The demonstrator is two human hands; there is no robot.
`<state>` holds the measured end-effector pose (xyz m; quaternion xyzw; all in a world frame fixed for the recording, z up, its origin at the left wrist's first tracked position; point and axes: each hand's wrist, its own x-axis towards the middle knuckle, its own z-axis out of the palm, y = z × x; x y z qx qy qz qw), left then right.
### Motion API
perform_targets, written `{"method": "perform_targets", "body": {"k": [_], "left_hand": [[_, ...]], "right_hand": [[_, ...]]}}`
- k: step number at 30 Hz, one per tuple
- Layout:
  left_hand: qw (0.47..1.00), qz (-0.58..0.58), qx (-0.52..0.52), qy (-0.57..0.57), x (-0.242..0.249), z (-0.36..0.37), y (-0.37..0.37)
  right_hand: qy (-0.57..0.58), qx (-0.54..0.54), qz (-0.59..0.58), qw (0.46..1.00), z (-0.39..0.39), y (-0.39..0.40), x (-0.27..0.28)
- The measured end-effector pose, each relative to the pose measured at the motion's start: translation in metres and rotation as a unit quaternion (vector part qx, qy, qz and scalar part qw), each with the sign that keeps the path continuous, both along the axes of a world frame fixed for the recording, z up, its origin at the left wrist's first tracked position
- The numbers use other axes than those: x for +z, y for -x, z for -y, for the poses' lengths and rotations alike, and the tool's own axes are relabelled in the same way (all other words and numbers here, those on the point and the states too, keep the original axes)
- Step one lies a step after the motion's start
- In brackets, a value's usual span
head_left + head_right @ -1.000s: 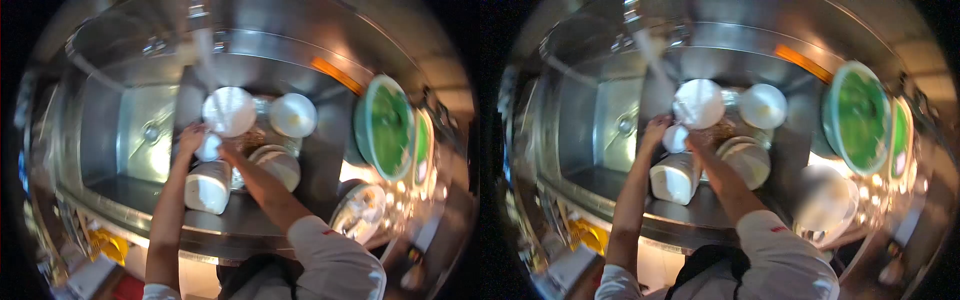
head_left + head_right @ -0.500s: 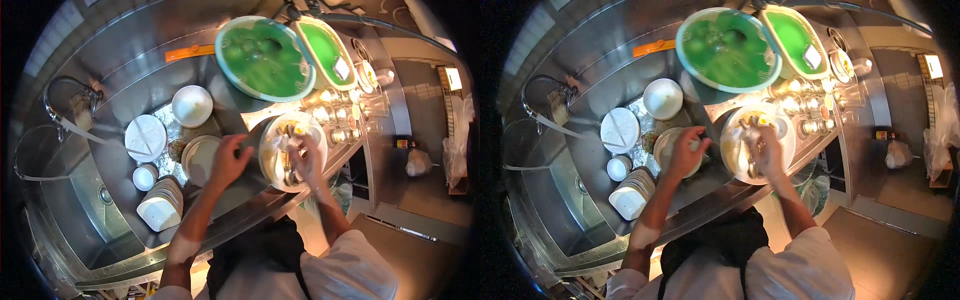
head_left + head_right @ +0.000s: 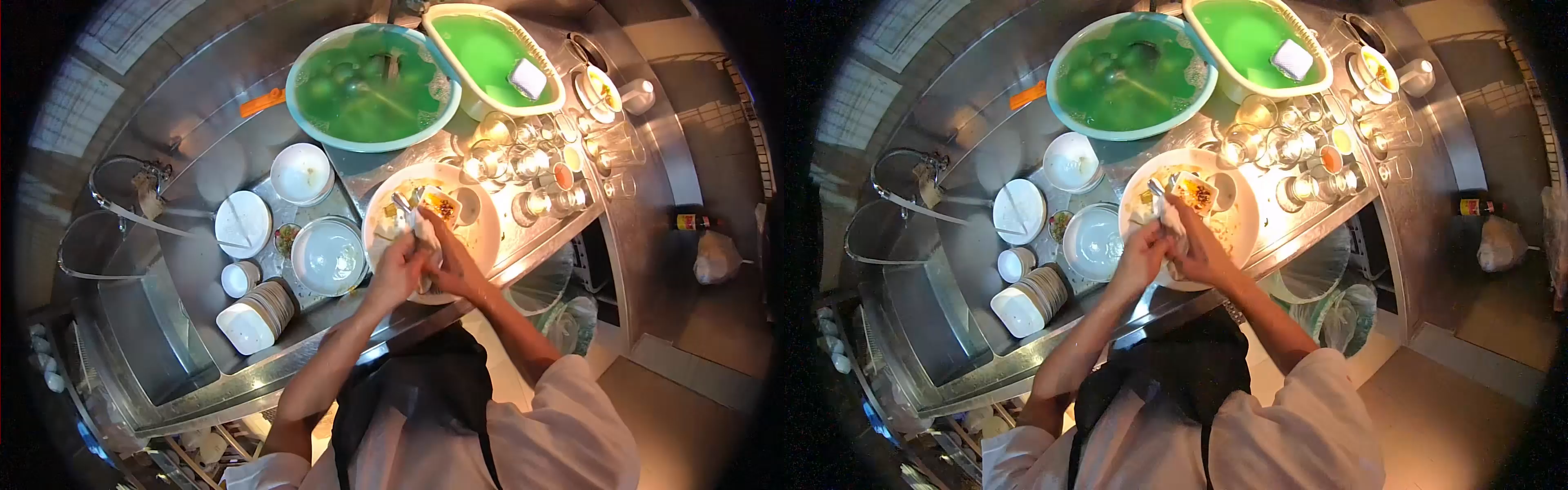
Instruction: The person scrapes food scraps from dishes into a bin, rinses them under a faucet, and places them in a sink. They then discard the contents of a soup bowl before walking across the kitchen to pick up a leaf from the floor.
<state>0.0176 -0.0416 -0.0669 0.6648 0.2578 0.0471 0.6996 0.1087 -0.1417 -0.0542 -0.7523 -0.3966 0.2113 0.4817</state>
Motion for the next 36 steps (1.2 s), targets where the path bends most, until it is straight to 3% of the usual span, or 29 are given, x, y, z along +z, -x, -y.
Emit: {"method": "perform_targets", "body": {"k": [1, 3, 5, 6, 7, 9, 10, 12, 14, 15, 18, 19, 20, 21, 24, 26, 29, 30, 31, 33, 35, 36], "left_hand": [[0.981, -0.014, -0.024, 0.191, 0.005, 0.009, 0.002], [0.986, 0.037, -0.070, 0.149, 0.011, 0.020, -0.001], [0.987, 0.115, -0.085, -0.075, 0.037, 0.031, -0.010], [0.991, 0.069, -0.074, -0.086, 0.039, 0.028, -0.014], [0.990, -0.043, -0.082, -0.103, 0.032, 0.019, -0.022], [0.943, -0.052, 0.032, -0.328, -0.008, 0.001, -0.035], [0.932, -0.065, 0.052, -0.353, -0.026, -0.008, -0.044], [0.919, -0.078, 0.069, -0.381, -0.043, -0.017, -0.066], [0.935, -0.157, 0.043, -0.315, -0.048, -0.017, -0.080], [0.933, -0.160, 0.045, -0.319, -0.048, -0.018, -0.084], [0.923, -0.173, 0.020, -0.344, -0.046, -0.015, -0.085], [0.923, -0.160, 0.021, -0.350, -0.044, -0.015, -0.083], [0.923, -0.147, 0.023, -0.355, -0.041, -0.014, -0.081], [0.922, -0.148, 0.025, -0.356, -0.037, -0.015, -0.077], [0.928, -0.123, 0.069, -0.344, -0.010, -0.023, -0.054], [0.927, -0.137, 0.101, -0.334, -0.004, -0.037, -0.026], [0.930, -0.158, 0.158, -0.290, -0.014, -0.079, 0.037], [0.951, -0.150, 0.205, -0.178, -0.017, -0.093, 0.060], [0.958, -0.134, 0.246, -0.063, -0.022, -0.107, 0.082], [0.950, -0.122, 0.285, -0.040, -0.039, -0.147, 0.126], [0.922, -0.132, 0.359, 0.051, -0.065, -0.199, 0.169], [0.911, -0.134, 0.389, 0.034, -0.083, -0.226, 0.187]], "right_hand": [[0.011, 0.014, -0.027, 0.999, 0.010, 0.003, 0.007], [-0.027, -0.060, 0.023, 0.998, 0.040, 0.000, 0.018], [-0.013, -0.185, 0.050, 0.981, 0.100, -0.014, 0.011], [-0.003, -0.287, 0.196, 0.938, 0.128, -0.024, 0.002], [-0.005, -0.336, 0.220, 0.916, 0.157, -0.037, 0.003], [0.021, -0.425, 0.181, 0.887, 0.223, -0.064, -0.023], [0.020, -0.426, 0.175, 0.887, 0.256, -0.079, -0.054], [0.259, -0.415, 0.318, 0.812, 0.306, -0.101, -0.112], [0.279, -0.405, 0.293, 0.820, 0.318, -0.116, -0.117], [0.297, -0.397, 0.270, 0.825, 0.315, -0.127, -0.120], [0.131, -0.394, 0.048, 0.908, 0.214, -0.111, -0.038], [0.068, -0.341, 0.040, 0.937, 0.180, -0.099, -0.025], [0.114, -0.274, 0.043, 0.954, 0.153, -0.095, -0.033], [0.097, -0.224, -0.038, 0.969, 0.122, -0.092, -0.036], [0.122, -0.163, -0.026, 0.979, 0.058, -0.094, -0.041], [0.103, -0.107, 0.096, 0.984, 0.038, -0.100, -0.070], [0.090, -0.099, 0.122, 0.983, 0.032, -0.106, -0.109], [0.097, -0.084, 0.144, 0.981, 0.033, -0.101, -0.088], [0.183, -0.107, 0.196, 0.957, 0.033, -0.098, -0.085], [0.230, -0.117, 0.185, 0.948, 0.037, -0.100, -0.075], [0.213, -0.105, 0.251, 0.938, 0.050, -0.099, -0.064], [0.195, -0.102, 0.309, 0.925, 0.053, -0.097, -0.060]]}}
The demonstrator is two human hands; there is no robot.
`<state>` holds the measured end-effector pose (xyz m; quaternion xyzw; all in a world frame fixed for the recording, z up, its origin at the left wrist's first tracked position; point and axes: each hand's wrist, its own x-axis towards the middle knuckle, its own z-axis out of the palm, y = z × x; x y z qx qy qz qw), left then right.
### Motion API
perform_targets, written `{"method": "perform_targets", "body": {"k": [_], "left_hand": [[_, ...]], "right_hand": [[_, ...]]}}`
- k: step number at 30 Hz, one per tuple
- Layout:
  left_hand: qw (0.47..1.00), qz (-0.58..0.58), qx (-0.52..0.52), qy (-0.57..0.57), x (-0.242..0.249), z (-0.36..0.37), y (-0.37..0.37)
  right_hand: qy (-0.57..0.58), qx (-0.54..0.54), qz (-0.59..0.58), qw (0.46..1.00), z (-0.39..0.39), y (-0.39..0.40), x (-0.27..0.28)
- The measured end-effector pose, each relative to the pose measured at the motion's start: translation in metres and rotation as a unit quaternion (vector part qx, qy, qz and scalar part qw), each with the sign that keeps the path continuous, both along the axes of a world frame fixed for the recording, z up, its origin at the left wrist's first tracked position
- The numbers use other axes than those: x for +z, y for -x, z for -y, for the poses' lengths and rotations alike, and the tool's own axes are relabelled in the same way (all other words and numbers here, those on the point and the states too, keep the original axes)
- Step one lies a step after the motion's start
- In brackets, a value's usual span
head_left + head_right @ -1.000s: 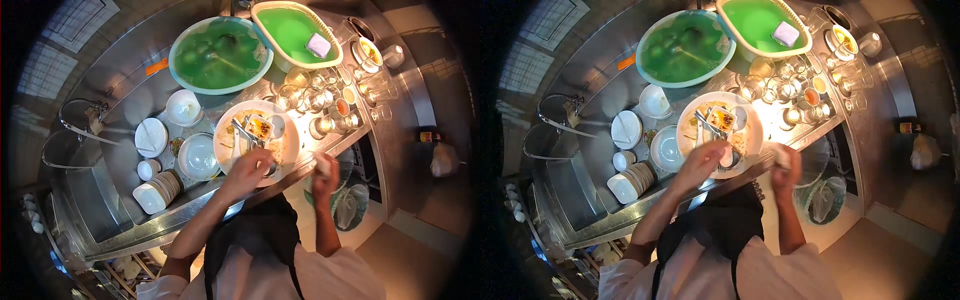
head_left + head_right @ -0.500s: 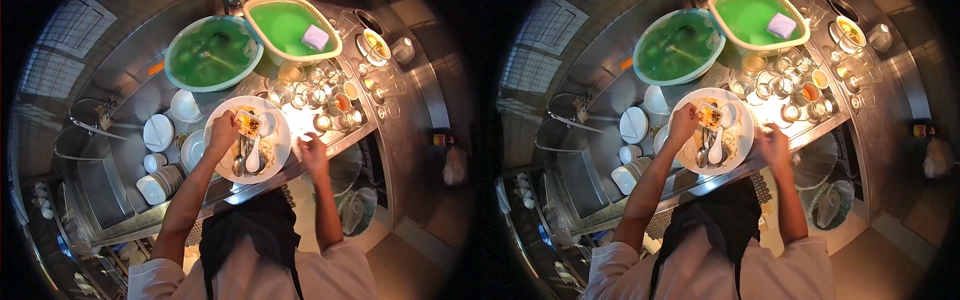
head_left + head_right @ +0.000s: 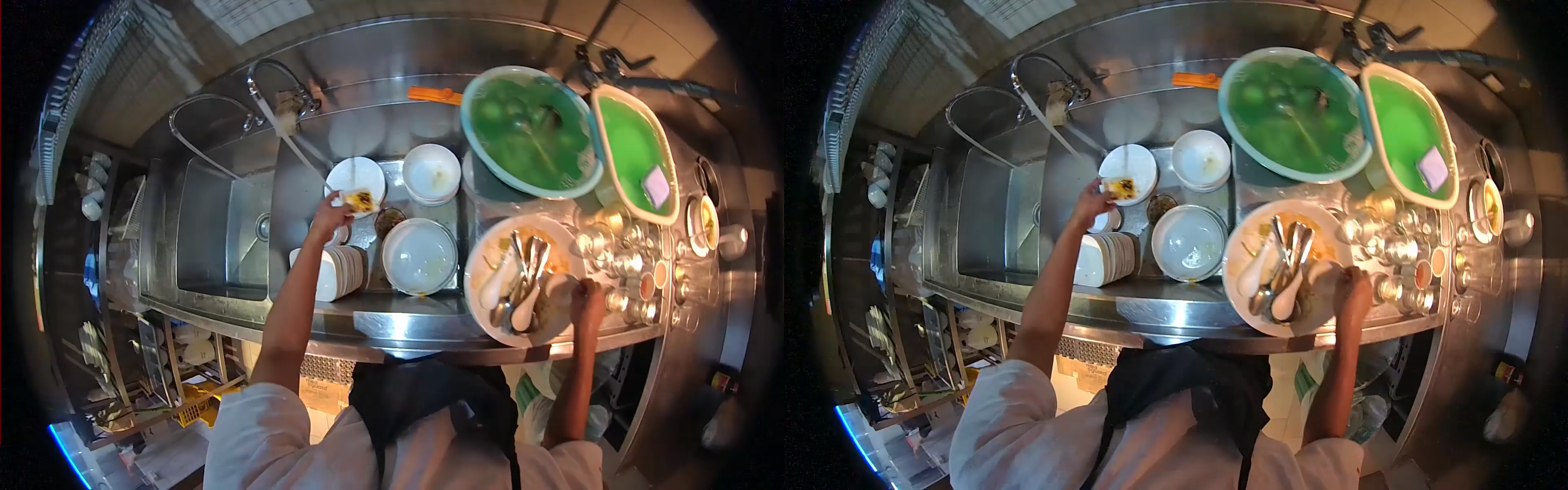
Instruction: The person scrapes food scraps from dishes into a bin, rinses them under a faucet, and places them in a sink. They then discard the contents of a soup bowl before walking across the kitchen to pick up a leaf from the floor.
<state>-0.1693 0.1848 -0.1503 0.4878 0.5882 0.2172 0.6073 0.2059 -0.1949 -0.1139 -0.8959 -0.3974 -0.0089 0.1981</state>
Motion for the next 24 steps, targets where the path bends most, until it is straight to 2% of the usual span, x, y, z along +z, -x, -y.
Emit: {"method": "perform_targets", "body": {"k": [1, 2, 3, 5, 6, 7, 8, 9, 10, 11, 13, 14, 15, 16, 17, 19, 20, 21, 23, 24], "left_hand": [[0.999, -0.011, 0.028, -0.016, -0.020, -0.026, 0.016], [0.999, -0.007, 0.031, -0.010, -0.040, -0.054, 0.033], [0.997, 0.039, 0.057, 0.032, -0.059, -0.083, 0.045], [0.989, 0.088, 0.085, 0.080, -0.074, -0.119, 0.055], [0.992, 0.061, 0.071, 0.089, -0.080, -0.134, 0.059], [0.993, 0.033, 0.056, 0.099, -0.087, -0.147, 0.062], [0.992, 0.055, 0.034, 0.107, -0.094, -0.158, 0.065], [0.991, 0.057, 0.034, 0.112, -0.098, -0.162, 0.065], [0.992, 0.052, 0.054, 0.097, -0.096, -0.163, 0.060], [0.993, 0.047, 0.074, 0.081, -0.093, -0.166, 0.057], [0.994, 0.050, 0.045, 0.088, -0.076, -0.160, 0.057], [0.997, 0.009, 0.015, 0.076, -0.057, -0.151, 0.054], [0.997, -0.033, -0.016, 0.063, -0.048, -0.146, 0.056], [0.997, -0.018, -0.023, 0.070, -0.054, -0.146, 0.061], [0.997, -0.015, -0.022, 0.070, -0.057, -0.143, 0.065], [1.000, -0.004, 0.018, -0.010, -0.062, -0.132, 0.072], [0.999, -0.019, 0.015, -0.032, -0.061, -0.130, 0.077], [0.999, -0.020, 0.017, -0.035, -0.057, -0.130, 0.080], [0.993, -0.076, 0.036, -0.079, -0.046, -0.130, 0.088], [0.991, -0.084, 0.057, -0.086, -0.046, -0.131, 0.091]], "right_hand": [[0.015, -0.041, -0.027, 0.999, -0.003, 0.010, 0.019], [-0.011, -0.047, 0.025, 0.999, -0.003, 0.013, 0.018], [-0.014, -0.044, 0.009, 0.999, 0.002, 0.009, 0.013], [0.015, -0.165, -0.180, 0.970, -0.021, 0.035, 0.045], [0.019, -0.166, -0.176, 0.970, -0.034, 0.047, 0.046], [-0.031, -0.137, -0.206, 0.968, -0.046, 0.059, 0.046], [-0.081, -0.108, -0.235, 0.963, -0.059, 0.072, 0.047], [-0.098, -0.041, -0.211, 0.972, -0.087, 0.095, 0.053], [-0.129, -0.043, -0.289, 0.948, -0.106, 0.106, 0.032], [-0.061, -0.061, -0.353, 0.931, -0.147, 0.132, 0.044], [-0.080, 0.137, -0.173, 0.972, -0.212, 0.162, 0.005], [-0.029, 0.057, -0.393, 0.917, -0.246, 0.176, -0.031], [-0.122, 0.015, -0.562, 0.818, -0.286, 0.206, -0.026], [-0.064, 0.055, -0.570, 0.817, -0.326, 0.215, -0.070], [-0.099, 0.028, -0.639, 0.763, -0.359, 0.239, -0.066], [-0.142, 0.063, -0.700, 0.697, -0.415, 0.274, -0.127], [-0.104, 0.041, -0.698, 0.707, -0.440, 0.293, -0.142], [-0.101, -0.024, -0.744, 0.660, -0.456, 0.311, -0.130], [-0.057, -0.027, -0.678, 0.733, -0.476, 0.332, -0.136], [-0.056, -0.025, -0.680, 0.731, -0.481, 0.342, -0.133]]}}
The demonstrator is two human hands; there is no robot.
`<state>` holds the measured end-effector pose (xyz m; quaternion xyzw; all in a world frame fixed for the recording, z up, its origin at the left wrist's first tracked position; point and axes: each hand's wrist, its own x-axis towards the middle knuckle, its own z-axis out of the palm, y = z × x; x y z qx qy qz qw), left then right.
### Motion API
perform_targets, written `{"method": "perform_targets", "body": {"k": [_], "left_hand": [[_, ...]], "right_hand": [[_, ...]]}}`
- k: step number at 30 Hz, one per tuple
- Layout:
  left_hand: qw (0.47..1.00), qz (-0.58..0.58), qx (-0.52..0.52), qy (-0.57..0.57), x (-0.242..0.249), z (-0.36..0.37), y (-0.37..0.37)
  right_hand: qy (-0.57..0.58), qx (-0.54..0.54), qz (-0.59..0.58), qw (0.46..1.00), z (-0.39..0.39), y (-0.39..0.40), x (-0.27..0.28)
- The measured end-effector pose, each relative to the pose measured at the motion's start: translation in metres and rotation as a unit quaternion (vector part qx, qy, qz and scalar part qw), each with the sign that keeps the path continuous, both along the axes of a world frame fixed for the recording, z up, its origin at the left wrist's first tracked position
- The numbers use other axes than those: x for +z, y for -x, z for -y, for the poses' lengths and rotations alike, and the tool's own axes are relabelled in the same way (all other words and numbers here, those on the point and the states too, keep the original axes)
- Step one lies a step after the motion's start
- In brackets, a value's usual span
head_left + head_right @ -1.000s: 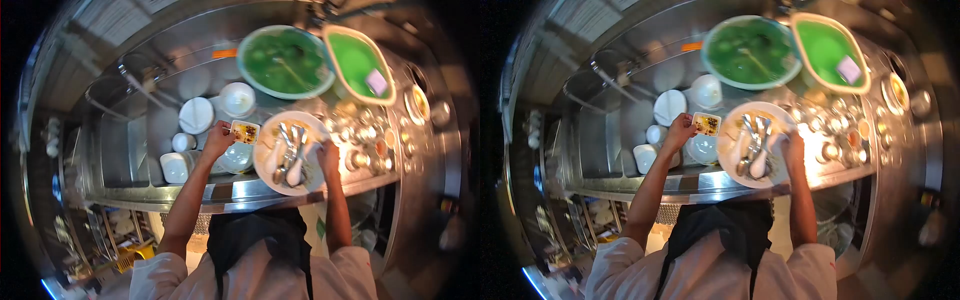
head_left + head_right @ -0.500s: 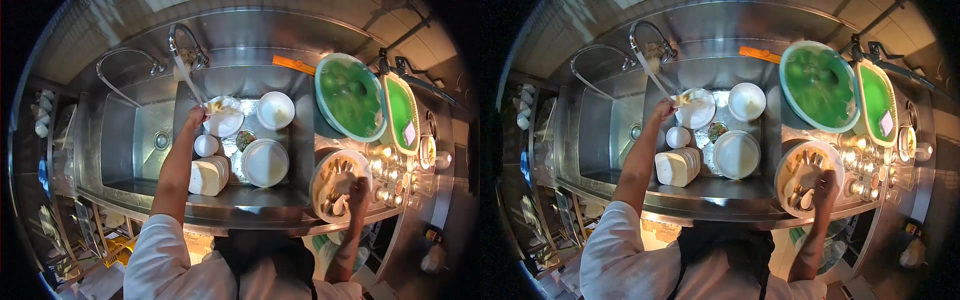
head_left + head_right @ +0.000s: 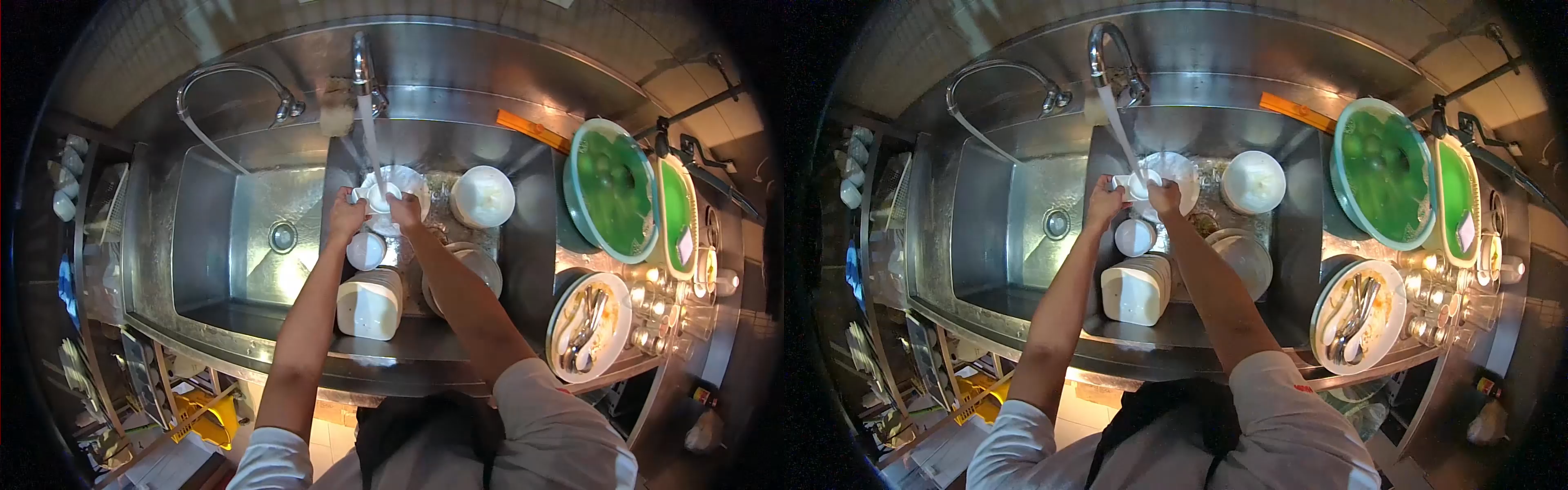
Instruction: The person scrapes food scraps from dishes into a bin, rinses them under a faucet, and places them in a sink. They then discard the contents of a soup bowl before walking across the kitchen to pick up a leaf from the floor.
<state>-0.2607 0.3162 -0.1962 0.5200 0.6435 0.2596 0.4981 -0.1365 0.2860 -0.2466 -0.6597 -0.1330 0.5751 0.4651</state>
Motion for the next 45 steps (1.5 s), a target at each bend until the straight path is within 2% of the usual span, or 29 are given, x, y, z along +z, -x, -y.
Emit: {"method": "perform_targets", "body": {"k": [1, 3, 5, 7, 9, 11, 12, 13, 16, 18, 19, 21, 22, 23, 24, 26, 27, 28, 30, 31, 33, 35, 36, 37, 39, 40, 41, 43, 45], "left_hand": [[1.000, -0.001, 0.001, 0.000, 0.000, 0.000, 0.003], [0.980, 0.157, 0.085, 0.089, 0.000, 0.002, 0.002], [0.991, 0.116, 0.027, 0.056, -0.020, 0.002, 0.012], [0.984, 0.121, 0.000, 0.131, -0.042, 0.000, 0.012], [0.977, 0.130, -0.064, 0.155, -0.037, 0.002, -0.003], [0.951, 0.172, -0.129, 0.220, -0.019, -0.004, -0.016], [0.933, 0.240, -0.150, 0.222, -0.009, -0.004, -0.021], [0.933, 0.242, -0.155, 0.217, 0.011, -0.002, -0.026], [0.953, 0.186, -0.160, 0.180, 0.014, -0.005, -0.017], [0.968, 0.123, -0.160, 0.147, 0.005, 0.004, -0.012], [0.971, 0.108, -0.172, 0.130, -0.002, 0.013, -0.012], [0.973, 0.093, -0.179, 0.115, -0.003, 0.039, -0.026], [0.963, 0.122, -0.221, 0.092, -0.006, 0.059, -0.039], [0.951, 0.150, -0.261, 0.069, -0.011, 0.083, -0.055], [0.935, 0.174, -0.304, 0.049, -0.008, 0.111, -0.077], [0.906, 0.197, -0.375, -0.012, 0.005, 0.175, -0.132], [0.907, 0.127, -0.401, -0.026, 0.030, 0.209, -0.161], [0.882, 0.110, -0.454, -0.059, 0.069, 0.240, -0.187], [0.819, 0.081, -0.544, -0.166, 0.102, 0.280, -0.230], [0.777, 0.067, -0.580, -0.236, 0.105, 0.295, -0.242], [0.697, 0.024, -0.642, -0.318, 0.108, 0.308, -0.275], [0.631, 0.029, -0.641, -0.436, 0.092, 0.317, -0.303], [0.559, 0.003, -0.672, -0.486, 0.088, 0.318, -0.318], [0.559, -0.001, -0.674, -0.483, 0.086, 0.321, -0.329], [0.374, -0.064, -0.728, -0.571, 0.080, 0.326, -0.349], [0.334, -0.060, -0.741, -0.579, 0.070, 0.331, -0.360], [0.334, -0.065, -0.742, -0.578, 0.070, 0.334, -0.367], [0.270, 0.007, -0.775, -0.571, 0.066, 0.336, -0.377], [0.275, 0.030, -0.771, -0.574, 0.065, 0.331, -0.382]], "right_hand": [[-0.012, 0.004, 0.049, 0.999, -0.003, 0.007, 0.003], [-0.022, 0.004, 0.101, 0.995, -0.006, 0.015, 0.007], [-0.183, -0.040, -0.102, 0.977, -0.005, 0.009, 0.006], [-0.323, 0.008, 0.273, 0.906, -0.009, 0.002, 0.005], [-0.448, 0.076, 0.457, 0.764, -0.006, -0.025, 0.008], [-0.249, 0.129, 0.397, 0.874, 0.027, -0.051, 0.093], [-0.235, 0.112, 0.413, 0.873, 0.037, -0.076, 0.086], [-0.331, -0.023, 0.333, 0.882, 0.044, -0.102, 0.069], [-0.318, 0.007, 0.593, 0.740, 0.142, -0.198, 0.185], [-0.247, -0.232, 0.724, 0.601, 0.201, -0.280, 0.192], [-0.116, -0.235, 0.773, 0.578, 0.239, -0.335, 0.201], [-0.078, -0.316, 0.693, 0.644, 0.296, -0.417, 0.225], [0.032, -0.328, 0.678, 0.657, 0.320, -0.471, 0.216], [0.049, -0.295, 0.727, 0.619, 0.342, -0.519, 0.199], [0.082, -0.335, 0.671, 0.656, 0.353, -0.560, 0.179], [0.091, -0.283, 0.678, 0.672, 0.363, -0.616, 0.137], [0.100, -0.230, 0.687, 0.682, 0.370, -0.628, 0.121], [0.102, -0.229, 0.681, 0.688, 0.365, -0.616, 0.126], [0.170, -0.273, 0.477, 0.818, 0.339, -0.579, 0.156], [0.200, -0.199, 0.591, 0.756, 0.342, -0.588, 0.150], [0.125, -0.143, 0.744, 0.640, 0.355, -0.541, 0.182], [-0.025, -0.149, 0.673, 0.724, 0.380, -0.487, 0.207], [0.014, -0.109, 0.654, 0.748, 0.397, -0.461, 0.212], [0.054, -0.069, 0.633, 0.769, 0.415, -0.434, 0.215], [0.039, -0.006, 0.561, 0.827, 0.447, -0.384, 0.209], [0.026, -0.013, 0.550, 0.835, 0.460, -0.365, 0.201], [0.011, -0.020, 0.539, 0.842, 0.470, -0.350, 0.195], [-0.001, -0.040, 0.479, 0.877, 0.485, -0.325, 0.196], [0.016, -0.044, 0.459, 0.887, 0.497, -0.310, 0.189]]}}
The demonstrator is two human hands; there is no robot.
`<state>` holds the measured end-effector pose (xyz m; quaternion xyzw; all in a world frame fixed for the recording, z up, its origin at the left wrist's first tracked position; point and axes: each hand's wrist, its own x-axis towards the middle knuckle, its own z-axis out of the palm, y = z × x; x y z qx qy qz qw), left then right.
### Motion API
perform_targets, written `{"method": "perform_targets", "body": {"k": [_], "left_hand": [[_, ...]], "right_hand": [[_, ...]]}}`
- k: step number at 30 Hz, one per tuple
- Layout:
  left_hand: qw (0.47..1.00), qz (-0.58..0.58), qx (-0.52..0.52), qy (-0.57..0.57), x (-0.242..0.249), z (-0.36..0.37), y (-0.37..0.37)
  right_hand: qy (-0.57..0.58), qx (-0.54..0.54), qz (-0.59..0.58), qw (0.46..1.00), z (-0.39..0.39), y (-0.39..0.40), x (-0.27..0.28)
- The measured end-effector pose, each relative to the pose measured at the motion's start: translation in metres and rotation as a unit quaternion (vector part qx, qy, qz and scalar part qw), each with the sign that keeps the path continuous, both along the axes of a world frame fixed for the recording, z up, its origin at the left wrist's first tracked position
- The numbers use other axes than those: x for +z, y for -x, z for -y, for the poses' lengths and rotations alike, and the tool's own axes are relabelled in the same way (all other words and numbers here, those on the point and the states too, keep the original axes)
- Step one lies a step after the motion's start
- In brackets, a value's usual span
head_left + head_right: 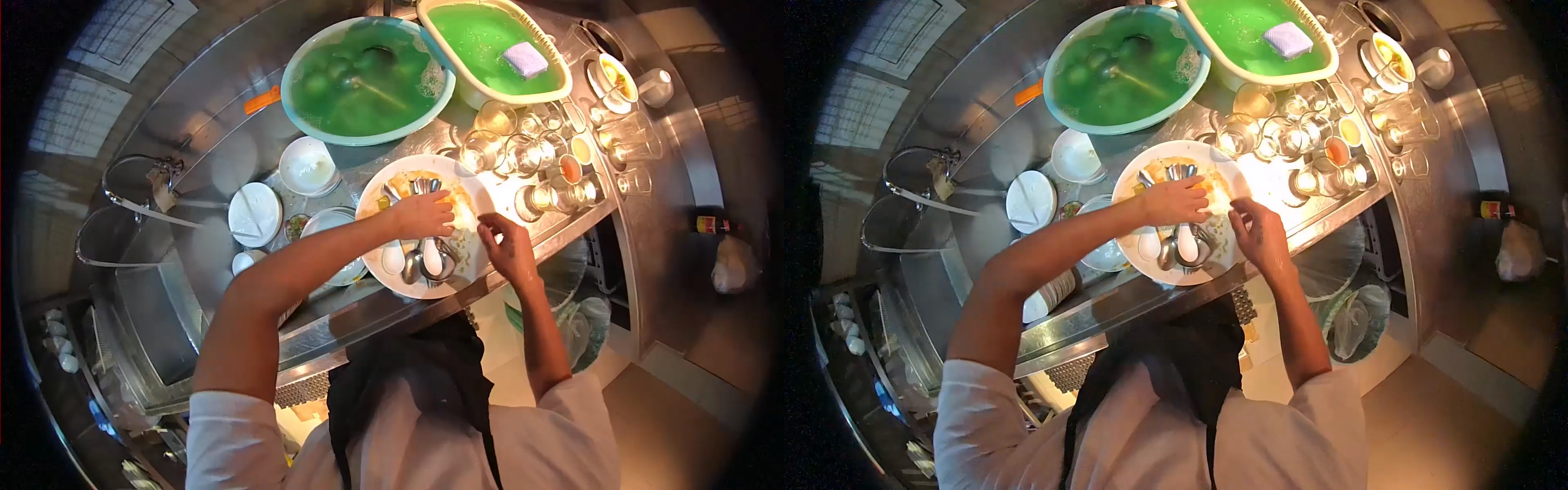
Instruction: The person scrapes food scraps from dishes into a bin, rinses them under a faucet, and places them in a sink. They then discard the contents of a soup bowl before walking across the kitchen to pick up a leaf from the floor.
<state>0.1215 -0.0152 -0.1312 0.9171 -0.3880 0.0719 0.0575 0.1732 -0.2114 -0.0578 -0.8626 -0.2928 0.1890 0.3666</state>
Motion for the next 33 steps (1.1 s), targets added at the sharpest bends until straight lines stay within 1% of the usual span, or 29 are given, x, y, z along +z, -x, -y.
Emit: {"method": "perform_targets", "body": {"k": [2, 3, 6, 7, 11, 13, 16, 18, 19, 20, 21, 22, 23, 24, 25, 26, 27, 28, 30, 31, 32, 33], "left_hand": [[0.999, -0.026, -0.040, -0.026, 0.006, -0.007, 0.001], [0.995, -0.059, -0.045, -0.061, 0.017, -0.011, 0.004], [0.993, -0.053, -0.061, -0.085, 0.022, -0.022, 0.020], [0.996, -0.017, -0.074, -0.050, 0.021, -0.028, 0.022], [0.990, -0.020, -0.113, -0.082, 0.021, -0.021, 0.013], [0.984, -0.096, -0.136, -0.068, 0.020, -0.015, 0.007], [0.978, -0.094, -0.167, -0.081, 0.019, -0.012, 0.000], [0.979, -0.106, -0.158, -0.069, 0.021, -0.011, 0.000], [0.980, -0.120, -0.148, -0.056, 0.024, -0.011, 0.000], [0.980, -0.118, -0.149, -0.055, 0.019, -0.011, -0.001], [0.984, -0.089, -0.150, -0.036, 0.013, -0.011, -0.002], [0.987, -0.060, -0.149, -0.015, 0.007, -0.010, -0.001], [0.987, -0.059, -0.148, -0.013, 0.001, -0.011, 0.001], [0.987, -0.087, -0.133, -0.022, 0.003, -0.010, 0.002], [0.986, -0.113, -0.117, -0.033, 0.006, -0.011, 0.003], [0.987, -0.111, -0.112, -0.032, 0.008, -0.010, 0.005], [0.987, -0.116, -0.099, -0.044, 0.014, -0.009, 0.007], [0.988, -0.120, -0.084, -0.057, 0.020, -0.009, 0.008], [0.990, -0.119, -0.054, -0.058, 0.031, -0.006, 0.016], [0.991, -0.118, -0.032, -0.057, 0.036, -0.005, 0.020], [0.991, -0.116, -0.024, -0.058, 0.042, -0.005, 0.026], [0.985, -0.158, 0.017, -0.065, 0.046, -0.004, 0.032]], "right_hand": [[-0.015, 0.003, -0.027, 1.000, 0.011, 0.012, -0.001], [-0.028, -0.005, -0.030, 0.999, 0.016, 0.016, -0.003], [-0.050, -0.014, -0.038, 0.998, 0.024, 0.023, -0.006], [-0.056, -0.014, -0.040, 0.998, 0.026, 0.025, -0.006], [-0.056, -0.026, -0.042, 0.997, 0.028, 0.031, -0.002], [-0.059, -0.041, -0.054, 0.996, 0.029, 0.037, 0.000], [-0.055, -0.069, -0.067, 0.994, 0.032, 0.046, 0.001], [-0.052, -0.078, -0.067, 0.993, 0.034, 0.048, 0.001], [-0.049, -0.101, -0.104, 0.988, 0.035, 0.049, 0.000], [-0.047, -0.125, -0.140, 0.981, 0.035, 0.049, -0.001], [-0.046, -0.127, -0.138, 0.981, 0.035, 0.049, -0.005], [-0.064, -0.117, -0.041, 0.990, 0.034, 0.049, -0.012], [-0.083, -0.105, 0.057, 0.989, 0.032, 0.048, -0.018], [-0.082, -0.102, 0.058, 0.990, 0.027, 0.048, -0.020], [-0.031, -0.058, 0.091, 0.994, 0.020, 0.047, -0.021], [0.021, -0.013, 0.124, 0.992, 0.014, 0.046, -0.024], [0.017, 0.034, 0.083, 0.996, 0.010, 0.040, -0.027], [0.015, 0.040, 0.086, 0.995, 0.007, 0.034, -0.027], [0.139, 0.132, 0.079, 0.978, 0.000, 0.027, -0.024], [0.184, 0.152, 0.044, 0.970, -0.004, 0.021, -0.021], [0.182, 0.160, 0.047, 0.969, -0.004, 0.016, -0.023], [0.174, 0.212, 0.054, 0.960, -0.004, 0.010, -0.024]]}}
